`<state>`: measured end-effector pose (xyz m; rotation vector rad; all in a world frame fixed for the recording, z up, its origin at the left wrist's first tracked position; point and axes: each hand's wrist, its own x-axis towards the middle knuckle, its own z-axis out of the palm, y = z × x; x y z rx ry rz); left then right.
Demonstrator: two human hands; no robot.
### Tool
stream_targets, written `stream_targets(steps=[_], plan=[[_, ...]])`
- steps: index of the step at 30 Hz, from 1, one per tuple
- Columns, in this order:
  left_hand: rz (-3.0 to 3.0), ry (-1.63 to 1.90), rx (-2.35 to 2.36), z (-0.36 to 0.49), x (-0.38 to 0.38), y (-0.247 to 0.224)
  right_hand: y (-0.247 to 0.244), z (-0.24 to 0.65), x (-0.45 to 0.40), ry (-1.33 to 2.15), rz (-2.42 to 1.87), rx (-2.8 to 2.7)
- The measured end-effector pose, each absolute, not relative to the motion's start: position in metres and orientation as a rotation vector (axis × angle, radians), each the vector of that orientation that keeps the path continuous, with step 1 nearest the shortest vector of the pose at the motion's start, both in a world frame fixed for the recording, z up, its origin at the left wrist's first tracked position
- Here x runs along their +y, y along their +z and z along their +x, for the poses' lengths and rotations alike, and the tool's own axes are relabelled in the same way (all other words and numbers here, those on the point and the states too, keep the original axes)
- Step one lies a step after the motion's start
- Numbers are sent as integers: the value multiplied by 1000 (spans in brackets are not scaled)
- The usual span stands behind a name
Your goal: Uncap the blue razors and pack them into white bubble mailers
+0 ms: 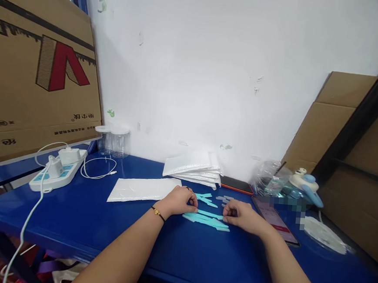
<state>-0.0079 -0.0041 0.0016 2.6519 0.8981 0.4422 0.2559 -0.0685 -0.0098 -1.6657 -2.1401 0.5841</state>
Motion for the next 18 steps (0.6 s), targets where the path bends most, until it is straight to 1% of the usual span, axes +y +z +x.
stream_targets(steps=[6, 13, 18], plan=[[2644, 423, 1000, -7, -4, 0, -14, 255, -64, 575, -1637, -2124], [2664, 549, 1167, -9, 1, 5, -9, 256, -62, 389, -1655, -2069], [2618, 578, 1324, -21, 13, 1, -12, 273, -58, 350, -1779, -1965]])
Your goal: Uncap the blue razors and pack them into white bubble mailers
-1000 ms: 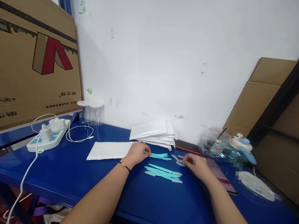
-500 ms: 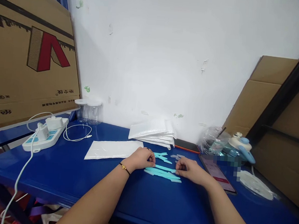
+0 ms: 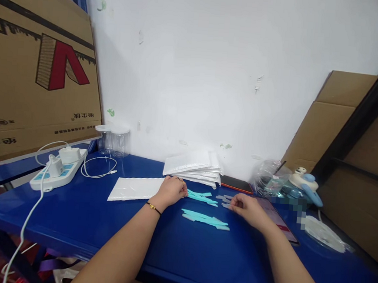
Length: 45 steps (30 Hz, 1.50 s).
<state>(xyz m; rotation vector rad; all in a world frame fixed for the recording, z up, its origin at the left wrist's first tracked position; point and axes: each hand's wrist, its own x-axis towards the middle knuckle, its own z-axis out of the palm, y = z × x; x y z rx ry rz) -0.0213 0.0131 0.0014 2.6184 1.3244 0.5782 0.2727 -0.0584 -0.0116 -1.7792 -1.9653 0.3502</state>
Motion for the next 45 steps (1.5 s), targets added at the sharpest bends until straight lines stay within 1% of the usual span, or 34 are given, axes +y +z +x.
stream_targets(steps=[3, 5, 7, 11, 18, 24, 32, 38, 41, 45], plan=[[2580, 611, 1365, -27, 17, 0, -12, 279, -57, 252, -1819, -1898], [2541, 653, 1307, -26, 14, 1, -10, 277, -58, 237, -1762, -1902], [2494, 637, 1143, -22, 8, 2, -7, 269, -62, 350, -1641, -1968], [2483, 409, 822, -14, -3, 0, -3, 249, -72, 700, -1481, -2161], [2441, 300, 783, -13, -4, -2, -9, 244, -71, 828, -1515, -2134], [2386, 322, 839, -17, -4, 4, -9, 249, -67, 701, -1533, -2126], [2200, 532, 918, -22, 9, 1, -5, 258, -66, 529, -1512, -2107], [2132, 711, 990, -23, 16, 1, 0, 289, -68, 359, -1763, -1838], [2175, 669, 946, -6, 6, -2, 2, 294, -70, 326, -1879, -1768], [2207, 621, 827, 25, -8, -3, 0, 292, -68, 322, -1898, -1759]])
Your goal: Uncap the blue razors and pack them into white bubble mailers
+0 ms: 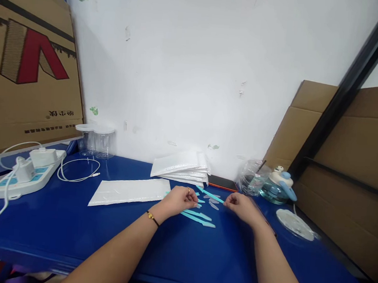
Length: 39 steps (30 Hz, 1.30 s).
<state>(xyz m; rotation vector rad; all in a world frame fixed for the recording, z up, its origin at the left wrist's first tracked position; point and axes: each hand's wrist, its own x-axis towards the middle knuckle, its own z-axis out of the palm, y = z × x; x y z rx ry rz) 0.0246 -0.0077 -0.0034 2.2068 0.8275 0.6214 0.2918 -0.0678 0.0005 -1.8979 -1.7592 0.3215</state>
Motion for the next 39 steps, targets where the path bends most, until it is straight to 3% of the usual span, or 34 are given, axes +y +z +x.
stream_targets(steps=[10, 17, 21, 30, 39], plan=[[2350, 591, 851, 86, -7, -15, 0, 295, -65, 298, -1879, -1740], [2422, 714, 1045, 27, 12, 3, -15, 272, -53, 357, -1666, -1803], [2431, 610, 1006, -2, 8, 7, -18, 251, -47, 286, -1590, -1865], [2623, 312, 1070, 7, -7, -3, -10, 249, -68, 578, -1598, -2125], [2656, 431, 1096, 3, -4, 4, -1, 245, -70, 421, -1619, -2197]])
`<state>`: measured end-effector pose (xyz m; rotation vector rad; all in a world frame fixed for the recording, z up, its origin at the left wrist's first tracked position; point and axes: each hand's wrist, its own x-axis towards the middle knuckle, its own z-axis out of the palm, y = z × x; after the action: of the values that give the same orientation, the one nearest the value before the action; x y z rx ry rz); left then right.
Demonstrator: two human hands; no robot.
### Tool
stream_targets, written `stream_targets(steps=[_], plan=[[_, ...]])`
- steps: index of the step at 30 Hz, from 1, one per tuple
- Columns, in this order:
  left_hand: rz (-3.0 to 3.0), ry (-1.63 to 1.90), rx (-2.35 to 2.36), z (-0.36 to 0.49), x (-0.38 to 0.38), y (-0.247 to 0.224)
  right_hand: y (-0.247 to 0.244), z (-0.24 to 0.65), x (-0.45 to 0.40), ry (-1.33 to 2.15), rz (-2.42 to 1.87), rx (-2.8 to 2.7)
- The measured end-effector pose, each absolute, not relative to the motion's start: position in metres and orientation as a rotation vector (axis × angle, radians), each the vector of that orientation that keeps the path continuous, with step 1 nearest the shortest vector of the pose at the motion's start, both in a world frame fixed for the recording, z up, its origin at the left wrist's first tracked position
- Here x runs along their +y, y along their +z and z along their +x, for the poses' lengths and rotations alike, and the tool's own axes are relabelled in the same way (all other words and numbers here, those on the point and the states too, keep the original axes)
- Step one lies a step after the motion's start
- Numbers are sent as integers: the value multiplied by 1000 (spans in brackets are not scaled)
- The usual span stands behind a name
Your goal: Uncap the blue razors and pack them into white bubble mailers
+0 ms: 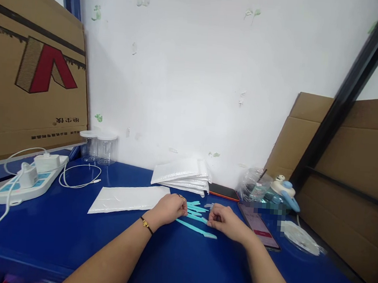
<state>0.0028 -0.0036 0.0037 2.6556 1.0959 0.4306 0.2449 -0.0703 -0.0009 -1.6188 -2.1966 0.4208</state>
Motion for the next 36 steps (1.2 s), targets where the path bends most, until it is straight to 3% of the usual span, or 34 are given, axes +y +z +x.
stream_targets(steps=[8, 16, 36], plan=[[2561, 579, 1221, -6, 6, 0, 0, 268, -65, 252, -1693, -1942], [2667, 356, 711, 2, -9, 0, 6, 247, -81, 655, -1514, -2274], [2839, 523, 968, -6, -5, 11, 6, 275, -75, 324, -1627, -2118]])
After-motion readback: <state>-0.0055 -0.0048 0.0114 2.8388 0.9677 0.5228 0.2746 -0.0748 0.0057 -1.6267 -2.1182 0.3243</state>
